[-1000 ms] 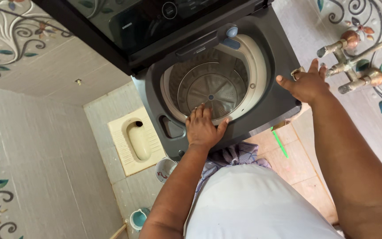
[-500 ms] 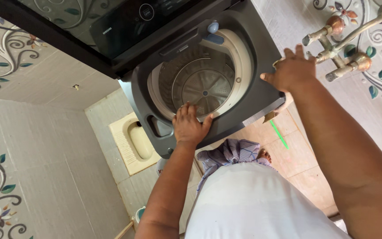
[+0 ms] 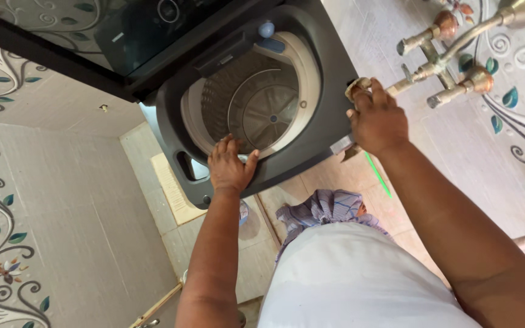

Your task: The person cleans the interior and exterior of a top-loading washing machine using a cloth. They wipe the detergent dispenser, the rim, the control panel, and the inner drum of the machine.

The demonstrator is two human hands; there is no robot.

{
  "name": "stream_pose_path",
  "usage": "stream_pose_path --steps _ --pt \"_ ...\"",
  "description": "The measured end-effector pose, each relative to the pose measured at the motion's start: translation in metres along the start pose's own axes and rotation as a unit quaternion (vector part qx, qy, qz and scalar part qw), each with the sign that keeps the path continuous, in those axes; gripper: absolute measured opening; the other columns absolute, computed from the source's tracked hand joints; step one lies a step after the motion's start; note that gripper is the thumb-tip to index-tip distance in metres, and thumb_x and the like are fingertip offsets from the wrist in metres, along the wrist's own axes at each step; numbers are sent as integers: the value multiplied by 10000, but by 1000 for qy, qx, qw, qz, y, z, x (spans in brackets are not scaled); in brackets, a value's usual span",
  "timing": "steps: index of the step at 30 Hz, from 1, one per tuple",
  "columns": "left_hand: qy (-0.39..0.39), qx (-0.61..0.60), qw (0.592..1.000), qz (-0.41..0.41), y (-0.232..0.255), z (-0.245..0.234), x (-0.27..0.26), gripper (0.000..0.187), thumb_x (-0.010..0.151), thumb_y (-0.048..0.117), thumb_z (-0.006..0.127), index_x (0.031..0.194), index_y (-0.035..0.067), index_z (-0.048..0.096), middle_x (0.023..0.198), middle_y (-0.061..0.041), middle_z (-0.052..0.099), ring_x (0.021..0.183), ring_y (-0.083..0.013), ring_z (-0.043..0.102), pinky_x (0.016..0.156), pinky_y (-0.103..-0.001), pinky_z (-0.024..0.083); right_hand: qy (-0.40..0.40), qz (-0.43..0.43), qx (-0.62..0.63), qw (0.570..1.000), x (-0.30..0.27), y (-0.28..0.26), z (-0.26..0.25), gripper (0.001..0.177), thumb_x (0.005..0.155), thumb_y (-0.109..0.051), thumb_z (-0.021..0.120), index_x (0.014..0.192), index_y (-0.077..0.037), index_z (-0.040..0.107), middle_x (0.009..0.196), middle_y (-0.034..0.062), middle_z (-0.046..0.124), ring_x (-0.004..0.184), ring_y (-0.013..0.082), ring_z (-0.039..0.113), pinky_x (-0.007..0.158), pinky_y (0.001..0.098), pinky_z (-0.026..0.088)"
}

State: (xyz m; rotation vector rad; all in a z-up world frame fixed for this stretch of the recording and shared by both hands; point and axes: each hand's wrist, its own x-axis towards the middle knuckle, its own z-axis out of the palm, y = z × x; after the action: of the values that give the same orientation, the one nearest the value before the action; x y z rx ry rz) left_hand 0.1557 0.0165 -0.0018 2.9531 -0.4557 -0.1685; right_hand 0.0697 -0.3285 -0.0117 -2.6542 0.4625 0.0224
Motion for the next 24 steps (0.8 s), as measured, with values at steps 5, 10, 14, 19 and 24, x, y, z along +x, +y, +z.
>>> stream_pose_path --steps 5,10,14,19,24 --pt "-2 22 1000 2 0 5 3 565 918 586 613 1291 163 657 1503 -100 520 1419 -319 430 1135 -517 324 62 -29 166 984 -32 16 26 702 986 -330 632 1554 -42 336 1611 332 301 1360 518 457 1056 511 458" --pt "23 33 999 13 -4 15 3 552 931 571 613 1290 154 660 1504 -93 527 1404 -323 449 1131 -511 337 108 -53 359 926 -47 27 52 709 1104 -374 527 1632 -7 229 1628 287 343 1463 460 440 1172 447 402" --pt "21 27 999 13 -4 15 3 544 942 577 589 1279 157 668 1496 -79 541 1400 -318 458 1135 -504 345 103 8 438 893 -47 33 67 728 1101 -507 411 1623 -23 256 1544 249 454 1397 371 490 1170 403 382" --pt "15 44 999 20 -6 18 6 564 950 591 553 1283 151 667 1490 -90 545 1388 -326 465 1123 -511 343 78 13 571 817 -35 63 93 796 1102 -630 286 1587 -3 361 1599 167 451 1502 266 387 1241 354 265" --pt "14 41 999 18 -6 18 5 574 970 611 528 1287 152 666 1494 -84 543 1394 -326 468 1137 -512 341 3 108 651 752 -25 81 109 827 1052 -651 261 1550 -7 404 1592 114 451 1469 220 385 1221 326 237"
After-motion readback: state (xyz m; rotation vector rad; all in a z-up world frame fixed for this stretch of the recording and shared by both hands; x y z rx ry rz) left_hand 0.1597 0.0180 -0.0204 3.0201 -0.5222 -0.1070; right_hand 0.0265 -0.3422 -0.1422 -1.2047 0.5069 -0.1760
